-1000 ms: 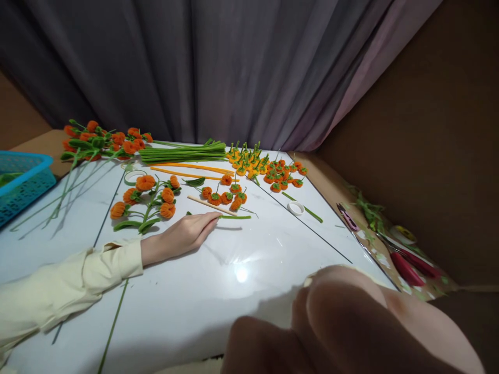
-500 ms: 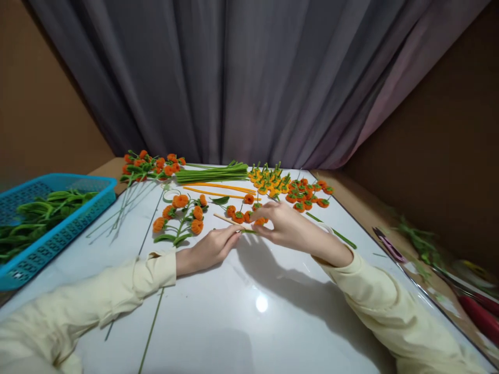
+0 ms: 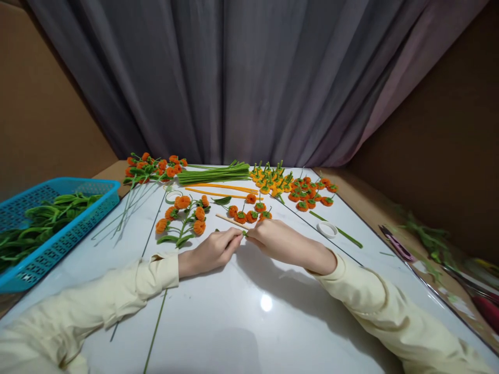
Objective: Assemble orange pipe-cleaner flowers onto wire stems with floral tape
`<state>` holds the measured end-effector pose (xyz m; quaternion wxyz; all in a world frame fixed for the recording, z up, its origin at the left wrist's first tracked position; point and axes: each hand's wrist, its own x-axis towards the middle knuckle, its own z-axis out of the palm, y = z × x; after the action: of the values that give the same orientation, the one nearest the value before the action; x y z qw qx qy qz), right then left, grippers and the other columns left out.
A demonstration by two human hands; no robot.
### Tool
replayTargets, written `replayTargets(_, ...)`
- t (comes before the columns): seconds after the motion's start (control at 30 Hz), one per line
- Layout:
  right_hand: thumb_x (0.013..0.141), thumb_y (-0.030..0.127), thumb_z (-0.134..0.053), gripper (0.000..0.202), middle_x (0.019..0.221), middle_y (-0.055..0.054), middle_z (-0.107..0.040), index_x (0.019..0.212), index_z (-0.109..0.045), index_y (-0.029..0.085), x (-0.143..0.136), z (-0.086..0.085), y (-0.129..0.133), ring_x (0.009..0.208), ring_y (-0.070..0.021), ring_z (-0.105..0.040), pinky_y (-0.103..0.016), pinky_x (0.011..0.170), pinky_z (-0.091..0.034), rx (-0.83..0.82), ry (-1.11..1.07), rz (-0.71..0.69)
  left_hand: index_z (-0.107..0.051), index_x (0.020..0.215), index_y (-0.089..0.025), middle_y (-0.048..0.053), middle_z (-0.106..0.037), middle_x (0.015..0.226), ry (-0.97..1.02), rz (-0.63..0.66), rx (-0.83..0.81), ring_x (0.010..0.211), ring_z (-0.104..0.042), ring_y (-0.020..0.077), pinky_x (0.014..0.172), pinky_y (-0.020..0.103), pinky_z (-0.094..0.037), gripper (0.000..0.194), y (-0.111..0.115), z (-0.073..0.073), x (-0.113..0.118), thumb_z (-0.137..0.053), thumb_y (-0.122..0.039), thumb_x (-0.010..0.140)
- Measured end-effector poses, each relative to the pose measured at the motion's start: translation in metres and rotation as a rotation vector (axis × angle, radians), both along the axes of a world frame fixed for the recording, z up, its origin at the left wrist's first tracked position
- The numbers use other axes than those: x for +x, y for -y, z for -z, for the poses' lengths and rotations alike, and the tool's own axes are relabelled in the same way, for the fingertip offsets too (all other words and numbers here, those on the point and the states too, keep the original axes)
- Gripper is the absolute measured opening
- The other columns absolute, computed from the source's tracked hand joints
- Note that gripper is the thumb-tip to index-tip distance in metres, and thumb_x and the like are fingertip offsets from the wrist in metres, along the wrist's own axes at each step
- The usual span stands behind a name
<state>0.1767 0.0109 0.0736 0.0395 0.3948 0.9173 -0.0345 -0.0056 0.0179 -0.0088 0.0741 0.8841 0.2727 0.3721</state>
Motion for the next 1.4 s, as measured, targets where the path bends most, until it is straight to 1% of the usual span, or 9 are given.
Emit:
replayTargets(0.17,0.091,0.013,-0.045,0.026,0.068,-0.009,-0.064,0.074,-0.064,0.012,0.000,-0.004,0.000,0.059,-0.0159,-0.055,-0.026,0.050,-0.026,-0.029,0.074,0.016,-0.051,0.091,-0.015,0.003,-0.062,0.071,-0.054,0.017,0.020,0.058,-0.061,0.0133,0.055,0.022,-0.045,0.015,0.001,0.001,-0.001,-0.036,-0.016,0.092)
replayTargets(0.27,0.089,0.010,-0.046,0.020,0.071,-0.008,-0.065,0.080,-0.063,0.013,0.003,-0.009,0.001,0.061,-0.0177,-0.057,-0.027,0.052,-0.027,0.016,0.087,0.032,-0.051,0.090,-0.015,0.003,-0.061,0.069,-0.095,0.012,0.011,0.057,-0.061,0.0142,0.055,0.023,-0.045,0.017,0.000,0.003,-0.001,-0.035,-0.016,0.092)
replayTargets(0.5,0.073,-0.008,-0.046,0.026,0.071,-0.006,-0.063,0.079,-0.061,0.013,0.003,-0.011,0.002,0.064,-0.0167,-0.055,-0.027,0.057,-0.030,0.009,0.080,-0.084,-0.052,0.094,-0.015,0.004,-0.064,0.072,-0.114,-0.033,-0.023,0.058,-0.063,0.0149,0.054,0.023,-0.045,0.018,-0.001,0.002,0.000,-0.034,-0.017,0.093)
replayTargets(0.7,0.071,-0.008,-0.044,0.028,0.065,-0.004,-0.059,0.080,-0.060,0.013,0.004,-0.007,-0.003,0.063,-0.0163,-0.049,-0.027,0.062,-0.030,0.027,0.056,-0.165,-0.051,0.092,-0.015,0.003,-0.062,0.067,-0.138,-0.010,0.038,0.053,-0.061,0.0146,0.050,0.023,-0.043,0.017,0.000,0.000,0.001,-0.034,-0.014,0.091)
replayTargets(0.9,0.068,-0.008,-0.042,0.027,0.066,-0.003,-0.059,0.073,-0.056,0.014,0.009,-0.004,-0.010,0.057,-0.0130,-0.040,-0.029,0.070,-0.029,0.027,0.020,-0.277,-0.049,0.085,-0.016,0.001,-0.057,0.059,-0.195,0.095,0.119,0.048,-0.056,0.0141,0.048,0.023,-0.040,0.017,0.000,-0.001,-0.001,-0.033,-0.012,0.088)
replayTargets(1.0,0.074,-0.004,-0.043,0.023,0.065,-0.002,-0.058,0.071,-0.057,0.014,0.012,-0.001,-0.016,0.058,-0.0128,-0.041,-0.028,0.070,-0.029,-0.013,-0.077,-0.298,-0.050,0.083,-0.017,0.000,-0.056,0.058,-0.183,0.138,0.061,0.048,-0.054,0.0127,0.048,0.022,-0.039,0.017,0.000,-0.002,-0.001,-0.034,-0.014,0.089)
replayTargets(1.13,0.086,0.008,-0.043,0.022,0.066,-0.001,-0.059,0.080,-0.063,0.015,0.018,0.006,-0.027,0.059,-0.0127,-0.045,-0.028,0.070,-0.030,-0.098,-0.258,-0.330,-0.051,0.080,-0.017,-0.002,-0.053,0.057,-0.115,0.171,-0.058,0.046,-0.050,0.0093,0.047,0.020,-0.036,0.018,0.001,-0.004,-0.001,-0.037,-0.018,0.092)
replayTargets(1.27,0.088,0.008,-0.044,0.022,0.064,0.000,-0.060,0.086,-0.065,0.014,0.024,0.012,-0.037,0.060,-0.0115,-0.048,-0.026,0.069,-0.033,-0.203,-0.380,-0.344,-0.055,0.084,-0.016,-0.003,-0.052,0.055,-0.015,0.198,-0.110,0.043,-0.045,0.0075,0.045,0.018,-0.035,0.017,0.002,-0.006,0.000,-0.039,-0.018,0.092)
replayTargets(1.4,0.089,0.011,-0.043,0.022,0.068,-0.002,-0.062,0.080,-0.064,0.013,0.025,0.013,-0.041,0.064,-0.0115,-0.053,-0.023,0.067,-0.037,-0.329,-0.468,-0.318,-0.056,0.090,-0.015,-0.003,-0.056,0.055,0.042,0.204,-0.109,0.042,-0.047,0.0072,0.045,0.017,-0.037,0.016,0.002,-0.006,0.001,-0.040,-0.018,0.092)
